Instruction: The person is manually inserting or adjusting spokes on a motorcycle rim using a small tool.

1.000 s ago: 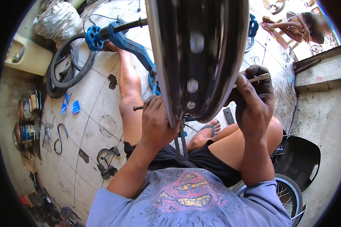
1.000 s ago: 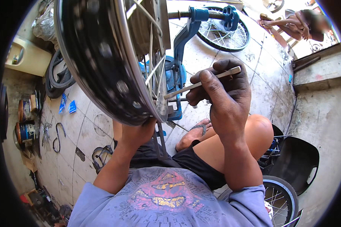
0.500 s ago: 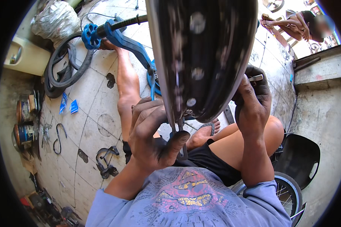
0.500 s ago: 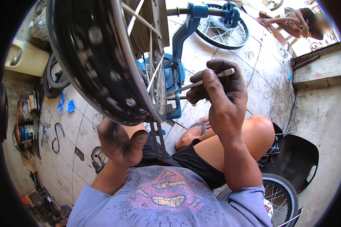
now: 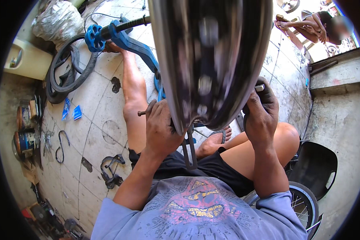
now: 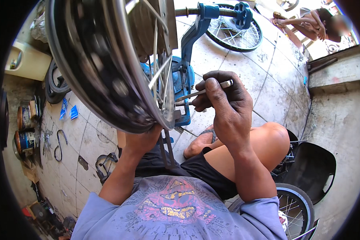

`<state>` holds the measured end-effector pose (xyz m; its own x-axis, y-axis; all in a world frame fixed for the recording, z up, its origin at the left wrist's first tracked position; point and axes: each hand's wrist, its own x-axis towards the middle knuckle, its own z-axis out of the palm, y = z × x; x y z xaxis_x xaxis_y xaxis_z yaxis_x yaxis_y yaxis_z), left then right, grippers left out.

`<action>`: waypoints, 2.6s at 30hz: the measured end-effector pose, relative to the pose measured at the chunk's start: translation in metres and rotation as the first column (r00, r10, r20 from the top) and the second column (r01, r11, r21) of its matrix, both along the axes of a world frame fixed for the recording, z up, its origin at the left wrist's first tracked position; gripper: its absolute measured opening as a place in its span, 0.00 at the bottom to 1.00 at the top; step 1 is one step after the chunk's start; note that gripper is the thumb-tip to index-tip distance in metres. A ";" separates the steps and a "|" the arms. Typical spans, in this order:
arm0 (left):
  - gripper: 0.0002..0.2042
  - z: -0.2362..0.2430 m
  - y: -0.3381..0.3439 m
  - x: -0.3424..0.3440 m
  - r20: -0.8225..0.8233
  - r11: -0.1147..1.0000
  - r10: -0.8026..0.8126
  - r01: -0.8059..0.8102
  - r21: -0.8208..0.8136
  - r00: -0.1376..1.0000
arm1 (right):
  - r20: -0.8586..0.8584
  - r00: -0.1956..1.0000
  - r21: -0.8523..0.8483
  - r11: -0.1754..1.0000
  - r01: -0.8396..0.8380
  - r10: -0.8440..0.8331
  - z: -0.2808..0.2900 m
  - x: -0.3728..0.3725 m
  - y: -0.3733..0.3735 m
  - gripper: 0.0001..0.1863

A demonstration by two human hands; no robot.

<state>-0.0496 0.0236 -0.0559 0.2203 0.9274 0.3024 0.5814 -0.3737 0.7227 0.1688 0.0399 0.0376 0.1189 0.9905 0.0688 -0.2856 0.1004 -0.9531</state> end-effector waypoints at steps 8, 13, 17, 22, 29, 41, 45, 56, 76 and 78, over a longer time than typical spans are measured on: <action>0.13 -0.003 0.004 -0.004 -0.034 1.000 -0.014 0.014 0.018 0.999 | 0.027 1.000 -0.001 1.000 0.005 -0.005 -0.005 0.000 -0.001 0.12; 0.15 0.036 -0.003 -0.003 -0.043 1.000 -0.028 0.028 0.010 0.999 | 0.107 0.982 0.029 0.988 0.155 -0.157 -0.009 0.000 0.003 0.11; 0.15 0.078 -0.015 0.002 0.391 1.000 -0.010 -0.002 0.029 0.921 | 0.075 0.981 0.024 0.984 0.178 -0.179 -0.005 0.004 0.005 0.11; 0.13 0.084 -0.017 0.006 0.491 0.996 0.032 -0.071 0.061 0.870 | 0.019 0.989 0.004 0.989 0.146 -0.146 -0.008 0.003 0.003 0.11; 0.15 0.072 -0.014 0.002 0.313 0.993 -0.010 -0.029 0.117 0.950 | 0.060 0.993 -0.005 0.994 0.105 -0.105 -0.007 -0.001 0.002 0.11; 0.15 0.075 -0.014 0.001 0.215 0.989 -0.017 -0.015 0.147 0.977 | 0.074 0.996 -0.017 0.999 0.045 -0.044 -0.009 0.001 -0.001 0.12; 0.15 0.081 -0.016 0.000 0.213 0.989 -0.022 -0.010 0.150 0.977 | 0.088 0.995 -0.039 0.998 0.043 -0.039 -0.009 -0.001 -0.001 0.13; 0.13 0.026 -0.009 -0.003 0.022 0.992 -0.034 0.031 0.126 0.999 | 0.103 0.994 -0.068 0.997 0.040 -0.033 -0.009 -0.003 -0.003 0.14; 0.14 -0.010 0.004 -0.001 -0.074 0.996 0.058 -0.052 0.075 0.996 | -0.320 0.939 -0.158 0.969 -0.187 0.129 -0.018 0.005 0.000 0.28; 0.14 0.004 0.003 0.000 -0.007 0.995 0.074 -0.073 0.072 0.997 | -0.196 0.975 -0.223 0.964 -0.144 0.101 -0.028 0.012 -0.006 0.22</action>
<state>-0.0492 0.0266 -0.0517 0.1558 0.9174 0.3663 0.6162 -0.3801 0.6898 0.1806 0.0337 0.0092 -0.0155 0.9838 -0.1787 -0.4521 -0.1663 -0.8763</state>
